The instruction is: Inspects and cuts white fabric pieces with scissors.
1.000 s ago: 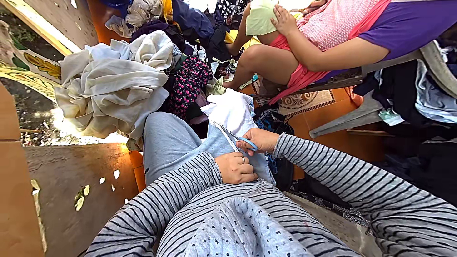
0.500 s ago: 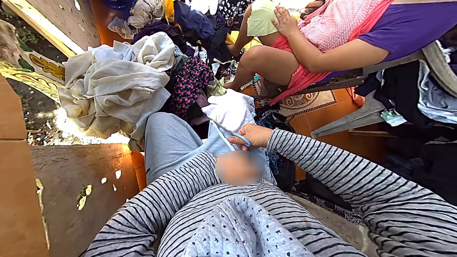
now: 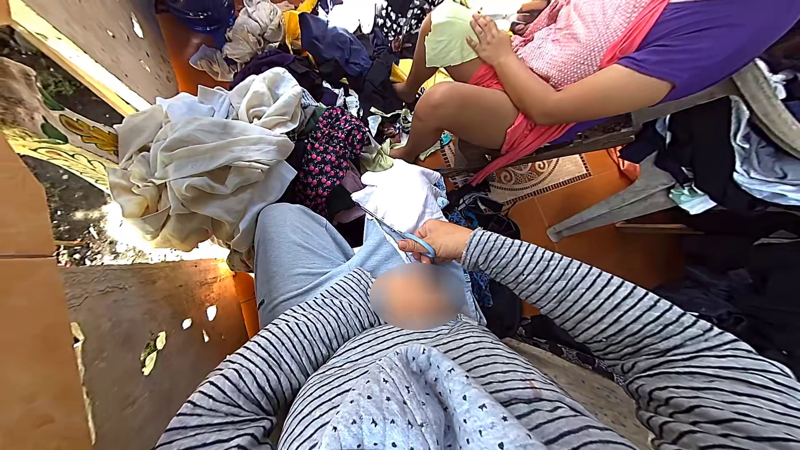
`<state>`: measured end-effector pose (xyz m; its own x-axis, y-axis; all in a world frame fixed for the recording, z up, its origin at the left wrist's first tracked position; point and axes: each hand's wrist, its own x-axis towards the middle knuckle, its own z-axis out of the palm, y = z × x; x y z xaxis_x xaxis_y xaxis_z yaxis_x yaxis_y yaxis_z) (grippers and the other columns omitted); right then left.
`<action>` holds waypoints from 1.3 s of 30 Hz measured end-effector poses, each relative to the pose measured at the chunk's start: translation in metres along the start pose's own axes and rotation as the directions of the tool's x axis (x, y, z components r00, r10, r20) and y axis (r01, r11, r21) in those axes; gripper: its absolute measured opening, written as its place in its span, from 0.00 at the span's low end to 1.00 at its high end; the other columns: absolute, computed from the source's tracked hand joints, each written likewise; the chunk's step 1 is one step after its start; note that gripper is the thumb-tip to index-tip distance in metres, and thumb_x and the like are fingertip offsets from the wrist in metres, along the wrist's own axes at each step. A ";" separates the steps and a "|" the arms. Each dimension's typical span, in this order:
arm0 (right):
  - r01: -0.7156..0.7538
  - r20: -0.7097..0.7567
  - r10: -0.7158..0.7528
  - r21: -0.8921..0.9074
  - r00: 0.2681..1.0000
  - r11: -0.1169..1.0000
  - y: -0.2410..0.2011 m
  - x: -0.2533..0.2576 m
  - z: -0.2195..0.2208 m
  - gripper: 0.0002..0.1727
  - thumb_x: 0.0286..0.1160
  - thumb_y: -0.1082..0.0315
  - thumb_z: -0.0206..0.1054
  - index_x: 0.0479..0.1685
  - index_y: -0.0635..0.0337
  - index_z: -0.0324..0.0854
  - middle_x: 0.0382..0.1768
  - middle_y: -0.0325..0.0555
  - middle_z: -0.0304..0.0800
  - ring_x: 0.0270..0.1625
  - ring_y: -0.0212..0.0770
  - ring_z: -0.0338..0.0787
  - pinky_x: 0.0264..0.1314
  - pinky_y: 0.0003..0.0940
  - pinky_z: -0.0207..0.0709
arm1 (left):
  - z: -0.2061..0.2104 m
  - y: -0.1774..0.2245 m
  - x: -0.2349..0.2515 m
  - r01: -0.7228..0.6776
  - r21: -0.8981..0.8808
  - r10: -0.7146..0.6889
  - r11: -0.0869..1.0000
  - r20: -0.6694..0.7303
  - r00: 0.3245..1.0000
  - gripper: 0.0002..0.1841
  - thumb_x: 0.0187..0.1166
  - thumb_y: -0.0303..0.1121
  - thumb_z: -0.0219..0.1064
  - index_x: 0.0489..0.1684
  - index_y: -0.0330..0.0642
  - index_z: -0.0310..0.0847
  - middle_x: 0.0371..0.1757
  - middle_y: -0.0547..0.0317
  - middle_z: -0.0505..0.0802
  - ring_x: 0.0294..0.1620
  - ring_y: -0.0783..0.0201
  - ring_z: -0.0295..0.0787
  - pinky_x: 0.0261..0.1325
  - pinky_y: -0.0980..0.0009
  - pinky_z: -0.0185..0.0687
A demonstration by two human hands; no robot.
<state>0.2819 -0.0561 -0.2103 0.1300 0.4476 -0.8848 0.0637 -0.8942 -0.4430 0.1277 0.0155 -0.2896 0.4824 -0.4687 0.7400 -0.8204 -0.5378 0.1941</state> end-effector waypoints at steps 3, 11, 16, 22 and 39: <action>0.084 -0.014 -0.087 -0.135 0.996 0.987 0.006 0.000 0.001 0.25 0.82 0.46 0.67 0.21 0.55 0.81 0.14 0.28 0.80 0.13 0.21 0.70 0.18 0.21 0.61 | -0.003 0.000 -0.001 0.015 0.012 -0.015 1.000 -0.011 1.000 0.12 0.81 0.25 0.61 0.38 0.44 0.93 0.25 0.56 0.88 0.31 0.56 0.85 0.38 0.64 0.78; 0.118 -0.175 -0.195 -0.376 0.965 0.919 0.035 -0.046 0.006 0.33 0.69 0.41 0.77 0.46 0.69 0.83 0.32 0.52 0.83 0.34 0.47 0.81 0.43 0.50 0.76 | -0.052 0.024 -0.016 0.397 -0.027 -0.373 0.917 -0.406 0.834 0.06 0.84 0.35 0.68 0.44 0.44 0.87 0.25 0.57 0.78 0.30 0.60 0.76 0.43 0.71 0.78; -0.008 -0.126 -0.073 -0.549 0.989 0.836 0.042 -0.078 0.036 0.44 0.68 0.50 0.79 0.74 0.78 0.69 0.68 0.75 0.77 0.71 0.72 0.79 0.73 0.66 0.71 | -0.094 0.034 -0.014 0.603 -0.157 -0.528 0.783 -0.679 0.509 0.05 0.87 0.40 0.63 0.47 0.53 0.80 0.41 0.70 0.83 0.42 0.78 0.81 0.49 0.83 0.78; 0.036 -0.110 -0.180 -0.752 0.978 0.659 0.033 -0.079 0.054 0.16 0.88 0.67 0.54 0.55 0.69 0.84 0.52 0.67 0.90 0.59 0.68 0.89 0.57 0.64 0.78 | -0.097 0.019 -0.003 0.684 -0.319 -0.725 0.656 -0.517 0.455 0.06 0.86 0.35 0.63 0.45 0.44 0.83 0.43 0.64 0.89 0.46 0.75 0.86 0.52 0.77 0.85; 0.813 -0.709 -0.632 -0.143 0.314 0.564 0.078 -0.036 0.006 0.08 0.78 0.73 0.64 0.43 0.66 0.88 0.37 0.35 0.94 0.33 0.22 0.90 0.38 0.23 0.87 | -0.084 0.018 0.020 0.579 -0.421 -0.683 0.698 -0.150 0.715 0.12 0.87 0.35 0.63 0.50 0.35 0.85 0.47 0.50 0.92 0.51 0.65 0.89 0.58 0.71 0.86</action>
<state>0.2764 -0.1423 -0.2140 0.7020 0.7044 0.1049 0.2834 -0.1411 -0.9486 0.0965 0.0554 -0.2172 0.8590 0.1373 0.4932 -0.4232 -0.3516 0.8350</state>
